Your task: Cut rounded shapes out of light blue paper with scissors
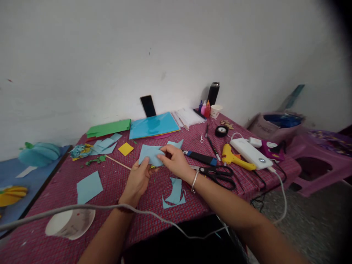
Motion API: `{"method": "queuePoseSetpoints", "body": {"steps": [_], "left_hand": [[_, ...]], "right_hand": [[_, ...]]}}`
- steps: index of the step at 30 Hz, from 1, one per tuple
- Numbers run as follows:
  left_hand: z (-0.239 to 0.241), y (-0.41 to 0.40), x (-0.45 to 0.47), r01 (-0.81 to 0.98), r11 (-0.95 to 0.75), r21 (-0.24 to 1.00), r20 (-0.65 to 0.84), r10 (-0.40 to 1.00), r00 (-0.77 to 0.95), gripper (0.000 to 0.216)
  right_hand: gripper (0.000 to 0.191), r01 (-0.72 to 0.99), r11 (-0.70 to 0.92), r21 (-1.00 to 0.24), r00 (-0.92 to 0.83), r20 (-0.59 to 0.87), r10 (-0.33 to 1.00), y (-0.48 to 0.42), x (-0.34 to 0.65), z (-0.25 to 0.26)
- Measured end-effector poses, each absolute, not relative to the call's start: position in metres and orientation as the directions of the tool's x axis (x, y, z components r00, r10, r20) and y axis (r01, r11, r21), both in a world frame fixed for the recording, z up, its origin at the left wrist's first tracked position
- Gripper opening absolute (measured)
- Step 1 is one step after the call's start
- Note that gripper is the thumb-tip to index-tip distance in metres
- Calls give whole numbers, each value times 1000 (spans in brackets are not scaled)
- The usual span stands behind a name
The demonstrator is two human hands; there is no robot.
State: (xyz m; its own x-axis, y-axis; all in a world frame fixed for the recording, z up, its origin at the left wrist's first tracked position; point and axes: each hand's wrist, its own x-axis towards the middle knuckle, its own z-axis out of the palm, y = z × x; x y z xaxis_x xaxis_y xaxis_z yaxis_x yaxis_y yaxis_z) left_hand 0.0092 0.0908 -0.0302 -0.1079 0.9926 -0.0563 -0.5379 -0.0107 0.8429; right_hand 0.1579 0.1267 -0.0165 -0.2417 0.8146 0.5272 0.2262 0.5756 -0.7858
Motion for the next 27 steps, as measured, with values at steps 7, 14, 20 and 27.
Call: {"method": "queuePoseSetpoints", "body": {"steps": [7,14,20,27], "left_hand": [[-28,89,13,-526,-6,851,-57,993,-104,22],[-30,91,14,-583,-29,812,-71,986,-149,18],[-33,93,14,-556,-45,830,-35,991,-131,17],[-35,92,11,-463,-18,886,-25,996,-86,23]], "right_hand": [[19,194,559,-806,-216,521,826,128,158,-18],[21,204,553,-807,-196,520,831,130,157,-21],[14,255,552,-794,-227,506,832,132,159,-21],[6,270,636,-723,-222,596,771,136,168,-16]]}}
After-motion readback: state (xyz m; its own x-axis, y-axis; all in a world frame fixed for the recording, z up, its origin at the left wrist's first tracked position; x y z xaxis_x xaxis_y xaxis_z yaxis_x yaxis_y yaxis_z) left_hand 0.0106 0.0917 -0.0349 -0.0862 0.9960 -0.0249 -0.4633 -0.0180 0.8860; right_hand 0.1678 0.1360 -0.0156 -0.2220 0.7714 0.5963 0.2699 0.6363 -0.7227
